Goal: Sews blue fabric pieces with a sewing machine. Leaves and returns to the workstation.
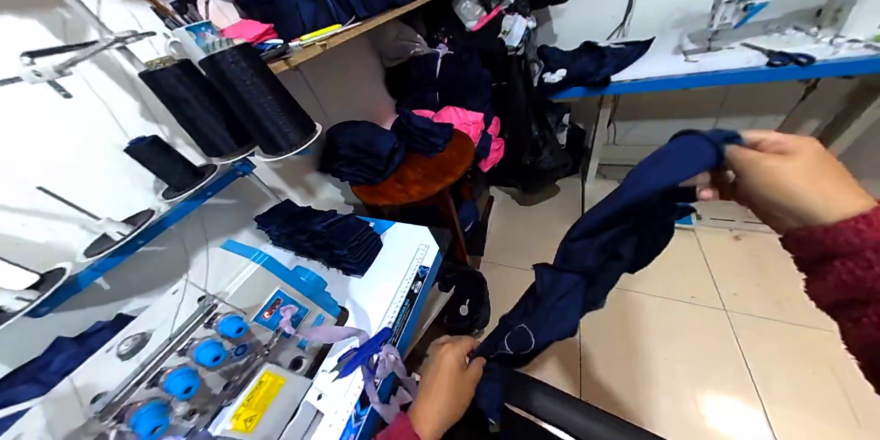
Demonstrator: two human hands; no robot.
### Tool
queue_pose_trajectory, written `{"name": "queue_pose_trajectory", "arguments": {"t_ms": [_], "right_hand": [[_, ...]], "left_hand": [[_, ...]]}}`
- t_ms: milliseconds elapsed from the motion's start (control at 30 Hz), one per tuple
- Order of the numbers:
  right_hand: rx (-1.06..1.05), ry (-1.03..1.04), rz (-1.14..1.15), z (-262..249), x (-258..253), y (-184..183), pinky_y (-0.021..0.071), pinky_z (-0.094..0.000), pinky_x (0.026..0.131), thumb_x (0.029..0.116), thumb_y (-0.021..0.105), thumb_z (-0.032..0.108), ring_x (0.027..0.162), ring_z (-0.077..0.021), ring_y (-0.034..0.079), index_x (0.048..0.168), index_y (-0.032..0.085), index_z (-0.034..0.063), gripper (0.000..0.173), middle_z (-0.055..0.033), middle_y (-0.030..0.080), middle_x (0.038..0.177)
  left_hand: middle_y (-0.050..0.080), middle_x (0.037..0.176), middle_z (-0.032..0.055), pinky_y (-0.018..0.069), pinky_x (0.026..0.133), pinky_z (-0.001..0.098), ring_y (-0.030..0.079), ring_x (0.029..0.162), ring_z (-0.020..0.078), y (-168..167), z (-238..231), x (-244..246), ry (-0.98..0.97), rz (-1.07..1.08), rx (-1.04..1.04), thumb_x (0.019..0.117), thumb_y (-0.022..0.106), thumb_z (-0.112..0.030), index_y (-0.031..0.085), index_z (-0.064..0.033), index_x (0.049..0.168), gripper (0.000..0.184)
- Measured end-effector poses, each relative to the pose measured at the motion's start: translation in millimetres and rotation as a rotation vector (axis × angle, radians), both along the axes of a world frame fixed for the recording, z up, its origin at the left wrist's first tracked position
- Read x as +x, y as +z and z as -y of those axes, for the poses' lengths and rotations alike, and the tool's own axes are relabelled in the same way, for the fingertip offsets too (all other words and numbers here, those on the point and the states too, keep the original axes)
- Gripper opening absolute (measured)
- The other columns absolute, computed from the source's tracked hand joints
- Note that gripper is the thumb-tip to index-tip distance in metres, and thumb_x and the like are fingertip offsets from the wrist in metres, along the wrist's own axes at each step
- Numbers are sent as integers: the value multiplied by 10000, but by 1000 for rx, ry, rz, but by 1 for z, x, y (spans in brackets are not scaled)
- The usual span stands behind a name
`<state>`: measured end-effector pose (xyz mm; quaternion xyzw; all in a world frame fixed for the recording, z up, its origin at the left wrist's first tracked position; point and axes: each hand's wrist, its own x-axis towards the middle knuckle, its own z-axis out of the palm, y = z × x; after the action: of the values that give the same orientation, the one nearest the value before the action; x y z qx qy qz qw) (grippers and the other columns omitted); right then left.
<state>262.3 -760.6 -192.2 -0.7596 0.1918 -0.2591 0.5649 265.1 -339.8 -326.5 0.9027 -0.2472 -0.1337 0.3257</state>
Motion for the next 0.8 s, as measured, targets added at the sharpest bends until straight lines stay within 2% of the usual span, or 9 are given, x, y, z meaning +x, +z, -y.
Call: {"name": "queue_pose_trajectory", "arguments": {"t_ms": [133,200,300,467,533,600,667,733,800], "right_hand": [[-217,154,-574,41,1,-51,601,-534,768,1088,514,187,799,-316,727,1136,662,-54,287,-211,732,938],[-285,265,-909,68,1,-100,610,-493,735,1078,521,179,758,-299,724,1150,635,-68,281,-210,719,920],[-287,340,-1284,80,-2,-131,587,-414,680,1034,591,169,670,-240,680,1049,661,-54,234,-169,695,828],[-306,339,-1449,80,2,-119,552,-362,688,1045,555,153,690,-211,654,1002,655,-52,232,-155,668,832],[-291,323,-1514,66,8,-99,523,-370,776,1067,480,111,806,-229,641,1071,628,-87,247,-189,648,943],[-254,287,-1489,89,18,-128,506,-398,776,1068,463,127,817,-234,616,1077,629,-74,260,-186,629,950],[-374,255,-1354,122,36,-161,502,-410,767,1048,495,114,816,-237,604,1011,648,-70,242,-173,625,911],[-647,198,-1097,150,75,-129,484,-554,937,1042,547,66,1023,-379,642,1054,673,-120,224,-275,671,1039],[-937,77,-545,192,126,-63,457,-750,916,995,624,79,1050,-571,636,1059,678,-152,246,-382,668,1033]], "left_hand": [[741,1089,123,498,1037,462,673,1115,286,-27,33,4,122,161,56,951,639,-192,757,-32,1090,243],[738,1126,123,486,1055,469,662,1150,299,-40,44,9,84,183,197,959,609,-188,751,-48,1134,265],[735,1149,131,477,1069,463,654,1172,311,-50,56,14,17,131,285,965,596,-172,746,-52,1166,277],[748,1086,131,486,1052,459,679,1125,293,-53,78,20,-58,82,261,961,614,-192,755,-47,1115,254],[742,1101,140,476,1064,458,672,1140,292,-54,87,24,-86,3,265,965,613,-194,745,-36,1122,260],[734,1134,147,469,1076,451,662,1159,284,-61,94,28,-110,-100,242,972,620,-205,735,-28,1132,266],[727,1131,163,490,1053,463,669,1136,289,-65,105,38,-136,-163,189,971,625,-201,730,-18,1130,264],[718,1154,177,510,1040,473,678,1129,290,-34,134,62,-135,-113,92,1000,603,-181,716,-3,1167,269],[702,1209,192,521,1028,476,677,1139,289,28,171,100,-65,60,-101,1023,586,-136,671,26,1250,292]]}}
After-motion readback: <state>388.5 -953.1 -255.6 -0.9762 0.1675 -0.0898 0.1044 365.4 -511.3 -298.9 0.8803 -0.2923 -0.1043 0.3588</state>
